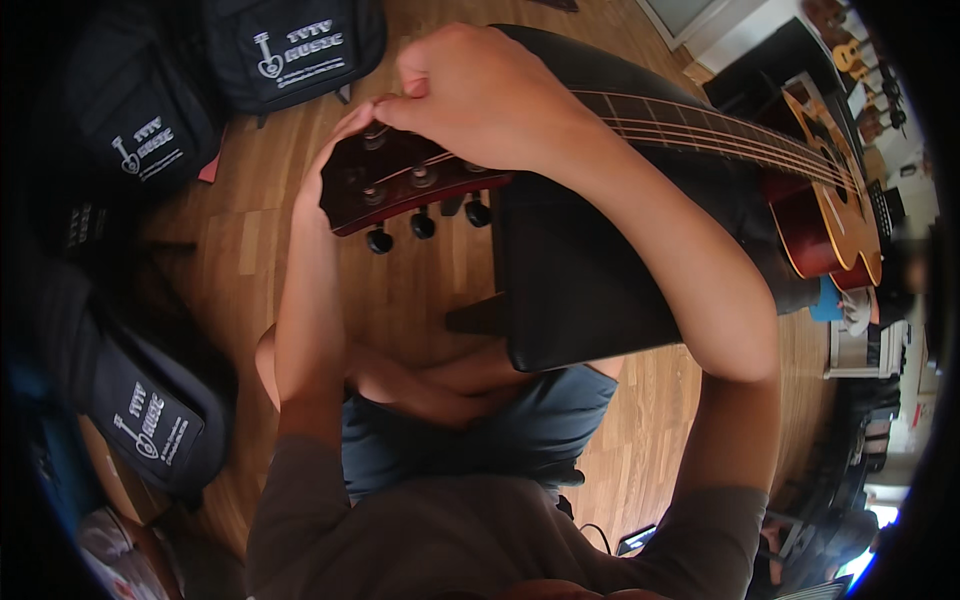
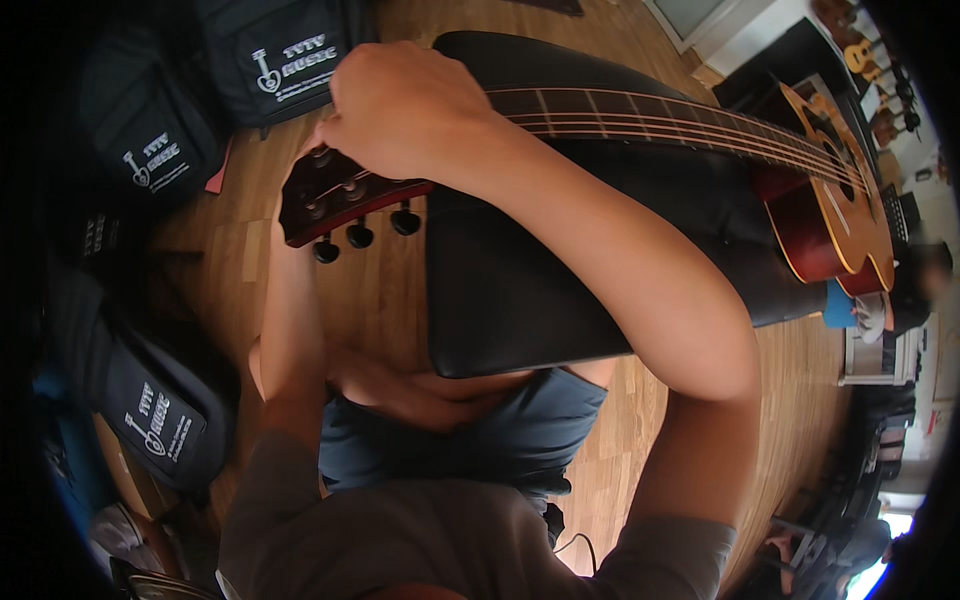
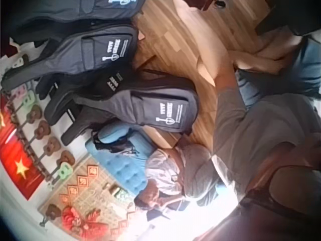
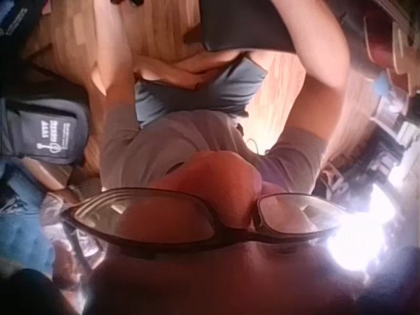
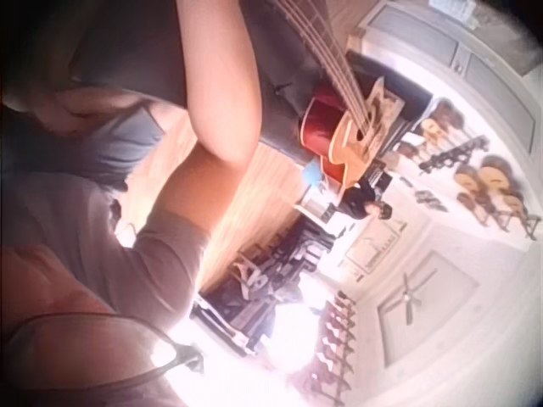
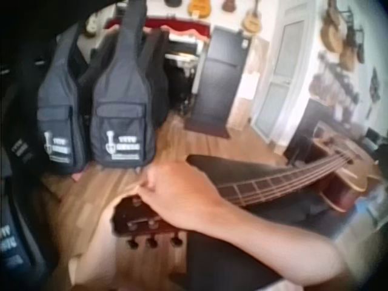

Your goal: The person sits on a bench and tunes an acoustic guitar by turning the tuning pegs on the headstock. They repeatedly pluck the strings to check the pitch and make fine adjustments to the tuning pegs.

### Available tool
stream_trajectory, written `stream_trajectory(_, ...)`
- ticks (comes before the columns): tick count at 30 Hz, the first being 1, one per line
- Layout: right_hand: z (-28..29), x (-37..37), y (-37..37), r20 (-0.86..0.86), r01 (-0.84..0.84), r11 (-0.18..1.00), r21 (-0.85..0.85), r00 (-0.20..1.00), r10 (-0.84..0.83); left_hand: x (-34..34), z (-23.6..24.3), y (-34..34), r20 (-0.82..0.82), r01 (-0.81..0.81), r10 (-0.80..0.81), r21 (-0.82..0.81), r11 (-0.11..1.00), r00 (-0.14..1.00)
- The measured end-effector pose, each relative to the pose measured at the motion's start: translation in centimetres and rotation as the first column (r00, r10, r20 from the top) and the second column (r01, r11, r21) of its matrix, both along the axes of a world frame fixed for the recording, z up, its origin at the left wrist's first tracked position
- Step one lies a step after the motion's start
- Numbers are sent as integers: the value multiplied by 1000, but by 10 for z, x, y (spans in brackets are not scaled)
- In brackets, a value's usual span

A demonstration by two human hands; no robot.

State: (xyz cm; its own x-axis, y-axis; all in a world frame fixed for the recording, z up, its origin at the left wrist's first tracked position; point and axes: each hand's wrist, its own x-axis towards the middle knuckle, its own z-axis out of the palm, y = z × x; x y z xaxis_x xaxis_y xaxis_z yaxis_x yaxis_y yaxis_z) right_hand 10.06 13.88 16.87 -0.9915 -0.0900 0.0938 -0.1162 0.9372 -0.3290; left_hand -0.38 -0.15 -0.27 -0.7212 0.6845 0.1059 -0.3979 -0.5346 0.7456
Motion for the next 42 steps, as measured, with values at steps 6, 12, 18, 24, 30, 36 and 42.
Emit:
stream_trajectory(6, -6, -8, -2, -3, -7, 1000, -24, 1000, 7, -8, -6, -15, -12, 114, -114, 32, 993, 993)
stream_trajectory(12, -6, -7, 6, -55, -42, 999, 4, 998, 42, -16, 0, -8, -201, 104, -107, -25, 994, 974)
stream_trajectory(18, -10, -7, 7, -59, -54, 996, -72, 997, 50, -17, 3, -5, -170, 210, -200, 39, 977, 965)
stream_trajectory(24, -5, -6, 6, -5, -27, 995, -95, 1000, 27, -16, -18, -12, -121, 208, -185, 218, 954, 975)
stream_trajectory(30, -6, -7, 4, -23, -44, 994, -101, 999, 42, -23, -34, -7, -187, 236, -192, 252, 939, 964)
stream_trajectory(36, -3, -5, 3, -1, -21, 995, -100, 1000, 21, -13, 2, -1, -160, 136, -129, 36, 990, 979)
stream_trajectory(42, 3, -6, 0, 51, 10, 993, -117, 999, -4, -11, 4, 0, -106, 163, -150, 133, 978, 983)
